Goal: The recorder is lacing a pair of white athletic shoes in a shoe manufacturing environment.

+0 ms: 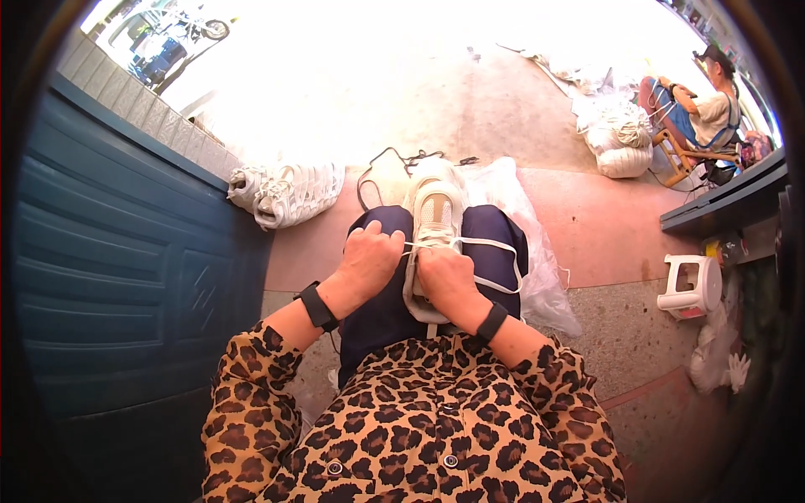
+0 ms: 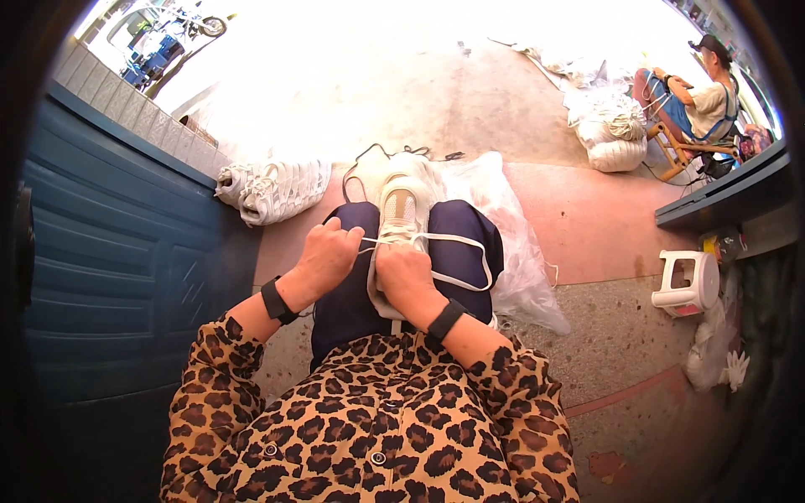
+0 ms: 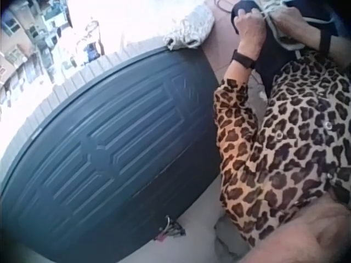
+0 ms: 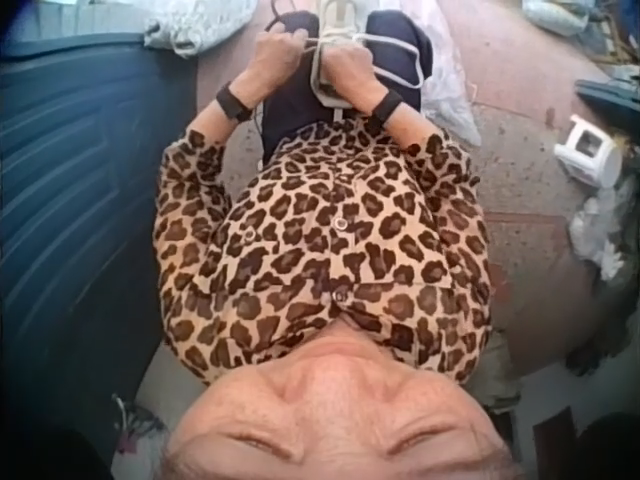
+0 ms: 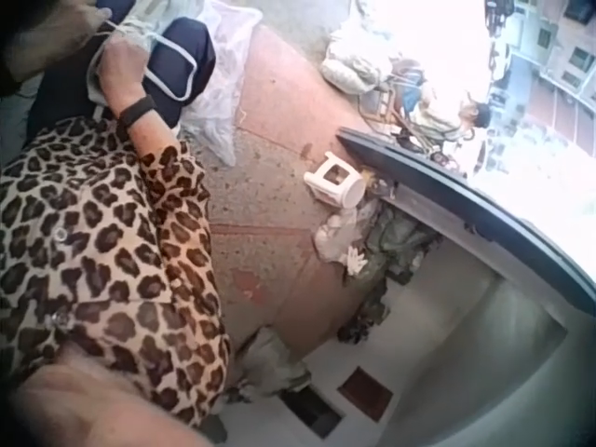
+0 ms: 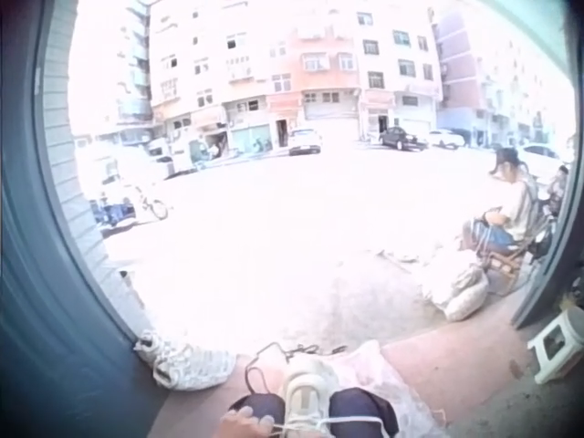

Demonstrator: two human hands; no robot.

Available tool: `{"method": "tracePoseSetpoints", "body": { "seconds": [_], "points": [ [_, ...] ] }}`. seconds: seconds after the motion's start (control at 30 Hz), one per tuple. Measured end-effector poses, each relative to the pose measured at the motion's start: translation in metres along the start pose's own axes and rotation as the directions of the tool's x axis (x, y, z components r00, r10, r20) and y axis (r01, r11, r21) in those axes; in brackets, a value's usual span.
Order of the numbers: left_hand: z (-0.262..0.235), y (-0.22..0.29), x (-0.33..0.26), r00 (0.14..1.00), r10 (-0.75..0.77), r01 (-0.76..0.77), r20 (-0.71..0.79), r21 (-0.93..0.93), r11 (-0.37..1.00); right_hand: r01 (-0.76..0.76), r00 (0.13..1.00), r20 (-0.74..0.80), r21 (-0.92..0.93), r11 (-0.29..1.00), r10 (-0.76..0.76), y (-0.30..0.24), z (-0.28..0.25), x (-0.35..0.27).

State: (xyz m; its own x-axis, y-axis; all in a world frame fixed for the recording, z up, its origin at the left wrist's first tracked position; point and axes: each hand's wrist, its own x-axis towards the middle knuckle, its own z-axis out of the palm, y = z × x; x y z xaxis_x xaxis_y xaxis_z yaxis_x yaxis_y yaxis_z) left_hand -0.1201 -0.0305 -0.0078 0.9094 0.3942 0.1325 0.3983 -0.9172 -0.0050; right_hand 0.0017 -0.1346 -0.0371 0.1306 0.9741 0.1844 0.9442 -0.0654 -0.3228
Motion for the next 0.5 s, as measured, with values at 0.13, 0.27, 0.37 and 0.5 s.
{"method": "tracePoseSetpoints", "body": {
  "seconds": [0.13,0.27,0.37,0.5],
  "points": [
    [0.005,0.007,-0.006,0.984,-0.177,0.175,-0.005,-0.107,0.979,0.052,0.998,-0.040,-0.068,0.996,-0.055,-0.001,0.012,0.004],
    [0.008,0.009,-0.011,0.969,-0.247,0.246,0.007,-0.132,0.960,0.106,0.973,0.197,0.086,0.991,-0.121,0.005,-0.016,0.011],
    [0.005,0.009,-0.011,0.932,-0.338,0.314,-0.128,-0.174,0.933,-0.438,0.890,0.456,0.851,0.288,0.006,0.011,-0.114,0.028],
    [0.017,0.007,-0.008,0.933,-0.355,0.313,-0.065,-0.347,0.884,0.088,0.994,-0.111,0.823,-0.562,-0.006,0.025,-0.292,0.017]
  ]
}}
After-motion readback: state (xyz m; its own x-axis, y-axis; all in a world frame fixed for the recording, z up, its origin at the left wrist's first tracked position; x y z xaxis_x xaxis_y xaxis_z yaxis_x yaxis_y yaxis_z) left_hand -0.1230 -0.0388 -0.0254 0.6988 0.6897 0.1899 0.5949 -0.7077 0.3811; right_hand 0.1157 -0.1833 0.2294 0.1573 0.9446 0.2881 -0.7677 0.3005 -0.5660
